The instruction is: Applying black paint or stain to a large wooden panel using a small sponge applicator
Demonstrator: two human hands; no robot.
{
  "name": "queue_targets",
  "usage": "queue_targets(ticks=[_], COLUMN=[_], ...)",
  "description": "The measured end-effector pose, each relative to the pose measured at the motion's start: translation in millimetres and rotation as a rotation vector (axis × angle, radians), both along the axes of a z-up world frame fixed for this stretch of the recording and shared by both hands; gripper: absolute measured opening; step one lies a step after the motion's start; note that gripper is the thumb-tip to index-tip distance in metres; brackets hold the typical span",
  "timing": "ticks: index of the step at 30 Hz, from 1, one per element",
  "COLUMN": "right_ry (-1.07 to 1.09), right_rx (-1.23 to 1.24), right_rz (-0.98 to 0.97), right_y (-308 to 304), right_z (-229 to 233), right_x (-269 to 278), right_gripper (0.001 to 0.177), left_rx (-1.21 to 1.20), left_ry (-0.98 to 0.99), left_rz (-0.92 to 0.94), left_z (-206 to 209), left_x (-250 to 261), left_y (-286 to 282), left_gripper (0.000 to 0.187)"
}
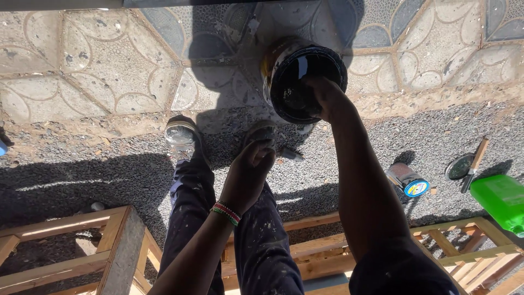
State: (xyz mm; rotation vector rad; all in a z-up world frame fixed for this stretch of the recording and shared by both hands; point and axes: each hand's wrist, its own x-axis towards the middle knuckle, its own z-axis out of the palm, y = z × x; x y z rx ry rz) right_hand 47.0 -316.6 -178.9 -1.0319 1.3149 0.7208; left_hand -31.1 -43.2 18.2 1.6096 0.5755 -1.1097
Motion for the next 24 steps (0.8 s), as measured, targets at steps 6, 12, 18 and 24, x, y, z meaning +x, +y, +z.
queue_targets(ticks=[6,12,18,24], right_ry=[-0.051,-0.163,-0.456,-0.974], right_rx=[0.126,0.425,0.471,0.558], right_rz=[0.331,-0.203,-0.322,-0.281], right_y=[-5.8,-0.1,4.1,63.7], right_z=[-8.9,112.3,270.5,397.4], right_x=[-20.8,-18.8,-38.9,16.6], right_gripper=[0.066,0.031,0.031,0.081], left_rx=[0.014,0.050,0.101,0.198], left_ry=[-0.002,-0.002,-0.181,-0.466], left_rz=[0.005,0.043,0.119,0.110], left_z=[17.0,51.4,139.2,211.6], left_x=[2.7,4.9,50.3,103.3], left_y=[5.3,33.7,74.5,129.9], left_gripper=[0.049,0.044,0.035,0.048])
